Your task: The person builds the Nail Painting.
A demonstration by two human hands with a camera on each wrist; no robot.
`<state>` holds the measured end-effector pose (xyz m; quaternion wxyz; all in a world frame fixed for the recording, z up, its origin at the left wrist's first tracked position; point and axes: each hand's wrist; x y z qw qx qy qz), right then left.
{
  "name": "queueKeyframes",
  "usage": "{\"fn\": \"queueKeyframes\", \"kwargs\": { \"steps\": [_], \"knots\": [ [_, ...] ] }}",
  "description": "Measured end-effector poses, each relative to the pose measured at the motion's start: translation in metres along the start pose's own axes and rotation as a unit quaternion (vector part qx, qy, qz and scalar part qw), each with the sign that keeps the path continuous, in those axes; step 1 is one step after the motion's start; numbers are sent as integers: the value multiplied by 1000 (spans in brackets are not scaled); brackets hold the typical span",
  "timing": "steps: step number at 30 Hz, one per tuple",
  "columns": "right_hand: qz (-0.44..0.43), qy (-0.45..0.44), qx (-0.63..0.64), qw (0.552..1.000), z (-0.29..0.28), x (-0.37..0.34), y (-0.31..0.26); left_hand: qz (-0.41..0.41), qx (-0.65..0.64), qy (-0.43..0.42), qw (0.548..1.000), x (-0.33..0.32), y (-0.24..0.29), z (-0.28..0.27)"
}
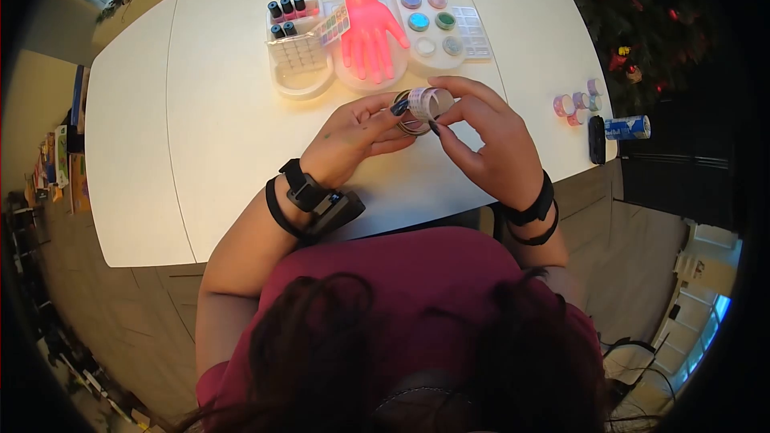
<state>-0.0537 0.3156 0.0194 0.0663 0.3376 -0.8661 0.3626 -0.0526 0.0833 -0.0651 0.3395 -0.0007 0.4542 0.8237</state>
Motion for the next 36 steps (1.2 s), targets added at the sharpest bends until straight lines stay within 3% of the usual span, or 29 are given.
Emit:
{"fn": "queueKeyframes", "kwargs": {
  "steps": [2, 9, 11, 18, 24, 25, 27, 29, 31, 33, 35, 36],
  "knots": [
    [-22, -11, -81, 996, 4, 0, 0, 2, 2, -5, 1000, 0, 0, -2],
    [10, -44, -108, 993, 9, 2, -15, -3, 19, 14, 1000, 1, -3, -2],
    [-24, -36, -114, 993, 8, 4, -15, -2, 16, 12, 1000, 0, -3, -1],
    [-18, -11, -44, 999, 14, 4, -13, -4, -13, -7, 1000, -2, 0, 1],
    [-68, 18, -135, 988, -16, 2, -9, 7, -14, -17, 1000, -1, -2, 3],
    [-53, 20, -150, 987, -31, -1, 2, 14, -29, -18, 999, 0, -3, 1],
    [12, 174, -234, 957, -73, -9, 34, 11, -41, -15, 999, 2, -5, -1],
    [153, 204, -278, 926, -121, -20, 83, 7, -33, 15, 999, -1, 1, 2],
    [239, 148, -367, 887, -170, -46, 163, 7, -30, 9, 999, -1, 0, -1],
    [445, 38, -358, 820, -208, -65, 237, 6, -36, 4, 999, -2, 0, 0],
    [529, -49, -388, 753, -218, -62, 266, 3, -33, 14, 999, -2, 3, 4],
    [535, -71, -391, 746, -221, -64, 278, -2, -31, 24, 999, -3, 4, 6]
  ]
}}
Point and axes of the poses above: each hand's wrist, its own x-axis towards the middle knuckle, its own z-axis out of the palm, y = z × x, and after that the axes turned 4 degrees about -z, right-handed
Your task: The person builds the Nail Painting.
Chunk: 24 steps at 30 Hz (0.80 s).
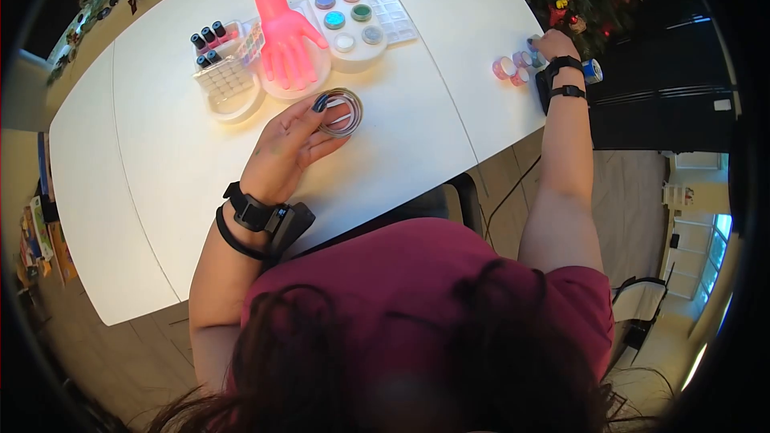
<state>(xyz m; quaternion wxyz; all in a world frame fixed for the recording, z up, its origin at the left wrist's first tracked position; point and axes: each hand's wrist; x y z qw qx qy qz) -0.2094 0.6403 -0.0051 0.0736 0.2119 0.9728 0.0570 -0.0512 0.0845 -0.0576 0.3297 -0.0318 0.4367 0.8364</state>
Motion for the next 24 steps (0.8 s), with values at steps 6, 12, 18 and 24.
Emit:
{"fn": "queueKeyframes", "kwargs": {
  "steps": [6, 12, 18, 24],
  "knots": [
    [-73, 46, -2, 996, 35, 72, 29, 12, 1, 21, 1000, 1, 4, -1],
    [-333, 183, 322, 867, -30, -85, -100, 22, -10, 70, 997, -10, 9, 5],
    [-492, 4, 453, 744, -54, -272, -223, 19, -21, 53, 998, -12, 2, 12],
    [-539, 103, 403, 732, -24, -306, -252, 31, -5, 39, 999, -13, -8, 13]
  ]
}}
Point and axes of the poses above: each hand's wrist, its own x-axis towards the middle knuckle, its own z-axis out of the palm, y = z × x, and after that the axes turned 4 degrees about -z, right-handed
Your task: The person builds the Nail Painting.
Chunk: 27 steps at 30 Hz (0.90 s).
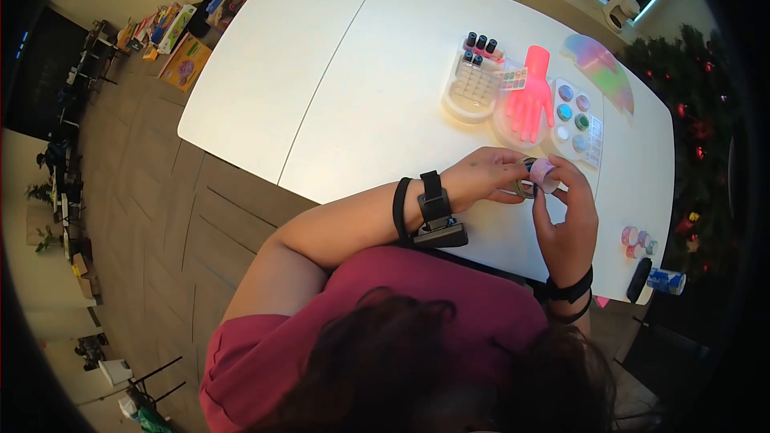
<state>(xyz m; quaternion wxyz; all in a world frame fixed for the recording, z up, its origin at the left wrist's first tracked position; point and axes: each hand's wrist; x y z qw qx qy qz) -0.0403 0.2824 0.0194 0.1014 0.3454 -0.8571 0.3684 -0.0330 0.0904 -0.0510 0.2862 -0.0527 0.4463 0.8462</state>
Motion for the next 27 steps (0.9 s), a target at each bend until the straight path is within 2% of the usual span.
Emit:
{"fn": "queueKeyframes", "kwargs": {
  "steps": [2, 6, 8, 9, 11, 12, 13, 15, 16, 17, 19, 20, 27],
  "knots": [
    [-44, 25, -47, 998, 8, -5, 1, 5, -7, -2, 1000, 0, -5, -2],
    [5, 57, -28, 998, 4, -8, -1, 22, -2, 4, 1000, -1, -7, 1],
    [-50, 47, -1, 998, -7, -6, 2, 30, -26, 15, 999, -4, -5, 3],
    [-36, 50, -16, 998, -8, -7, 2, 21, -30, 29, 999, -10, 2, 9],
    [26, 139, 150, 978, -5, -9, 5, 31, -21, 40, 998, -10, 0, 7],
    [40, 161, 196, 966, -6, -11, 7, 30, -22, 37, 999, -11, 2, 7],
    [46, 166, 187, 967, -5, -13, 10, 25, -22, 27, 999, -11, 1, 8],
    [21, 153, 220, 963, -4, -15, 14, 33, -18, 36, 999, -13, 2, 9],
    [-6, 142, 166, 976, -4, -15, 14, 29, -10, 40, 999, -14, 3, 11],
    [-5, 144, 165, 976, -4, -14, 14, 28, -9, 39, 999, -15, 3, 11],
    [-86, 91, 48, 991, -6, -13, 12, 33, -8, 29, 999, -16, 4, 11],
    [-65, 81, 67, 992, -3, -13, 10, 32, -7, 28, 999, -18, 4, 11],
    [-63, 44, 23, 997, -1, -14, 11, 32, 24, 62, 997, -18, 7, 13]
  ]
}}
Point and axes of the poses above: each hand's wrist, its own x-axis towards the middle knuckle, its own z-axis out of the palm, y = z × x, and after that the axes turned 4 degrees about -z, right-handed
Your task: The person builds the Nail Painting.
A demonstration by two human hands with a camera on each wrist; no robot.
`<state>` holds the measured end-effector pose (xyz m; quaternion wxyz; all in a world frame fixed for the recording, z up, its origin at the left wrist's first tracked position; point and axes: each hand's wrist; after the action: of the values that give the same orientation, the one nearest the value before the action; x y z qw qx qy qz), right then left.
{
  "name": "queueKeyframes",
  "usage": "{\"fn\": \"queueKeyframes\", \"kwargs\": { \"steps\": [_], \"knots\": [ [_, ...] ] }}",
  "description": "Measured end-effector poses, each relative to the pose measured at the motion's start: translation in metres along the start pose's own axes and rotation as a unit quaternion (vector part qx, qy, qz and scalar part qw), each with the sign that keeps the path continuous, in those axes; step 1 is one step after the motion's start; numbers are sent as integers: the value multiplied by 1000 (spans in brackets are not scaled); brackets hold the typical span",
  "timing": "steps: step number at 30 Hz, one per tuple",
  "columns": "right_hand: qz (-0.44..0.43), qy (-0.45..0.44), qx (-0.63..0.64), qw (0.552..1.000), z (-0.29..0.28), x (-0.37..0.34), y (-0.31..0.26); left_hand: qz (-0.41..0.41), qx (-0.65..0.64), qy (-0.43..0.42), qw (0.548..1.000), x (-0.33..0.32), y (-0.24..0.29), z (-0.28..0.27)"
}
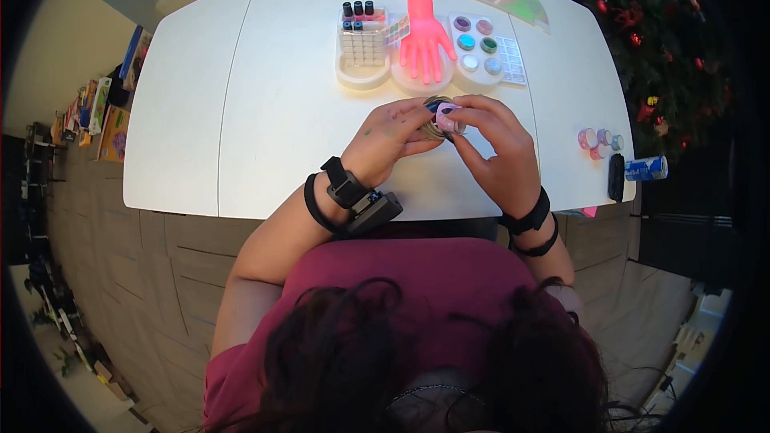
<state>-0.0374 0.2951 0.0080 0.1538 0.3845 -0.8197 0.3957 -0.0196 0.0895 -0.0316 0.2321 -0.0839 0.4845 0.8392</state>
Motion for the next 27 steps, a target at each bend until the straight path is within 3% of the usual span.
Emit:
{"fn": "queueKeyframes", "kwargs": {
  "steps": [8, 12, 15, 21, 23, 27],
  "knots": [
    [17, -55, -21, 998, -3, -2, -2, 13, 34, 6, 999, 4, -6, 1],
    [1, -40, -59, 997, 2, -7, -3, 5, 15, 9, 1000, 3, -5, 1],
    [54, -8, -57, 997, 6, -10, -3, 3, 15, 2, 1000, 4, -5, 1],
    [-17, -80, -115, 990, 2, -6, -1, 3, -36, -21, 999, 8, -5, -1],
    [-7, -119, -57, 991, -7, -7, -2, 17, -71, -45, 996, 8, -7, -4],
    [69, -21, -131, 989, -67, -18, 20, 11, -18, -46, 999, 15, -11, -7]
  ]
}}
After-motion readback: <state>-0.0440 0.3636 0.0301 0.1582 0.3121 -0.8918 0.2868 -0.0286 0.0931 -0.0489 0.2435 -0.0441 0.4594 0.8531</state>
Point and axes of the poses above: each hand's wrist, its own x-axis towards the middle knuckle, its own z-axis out of the palm, y = z × x, and after that the axes turned 4 degrees about -z, right-handed
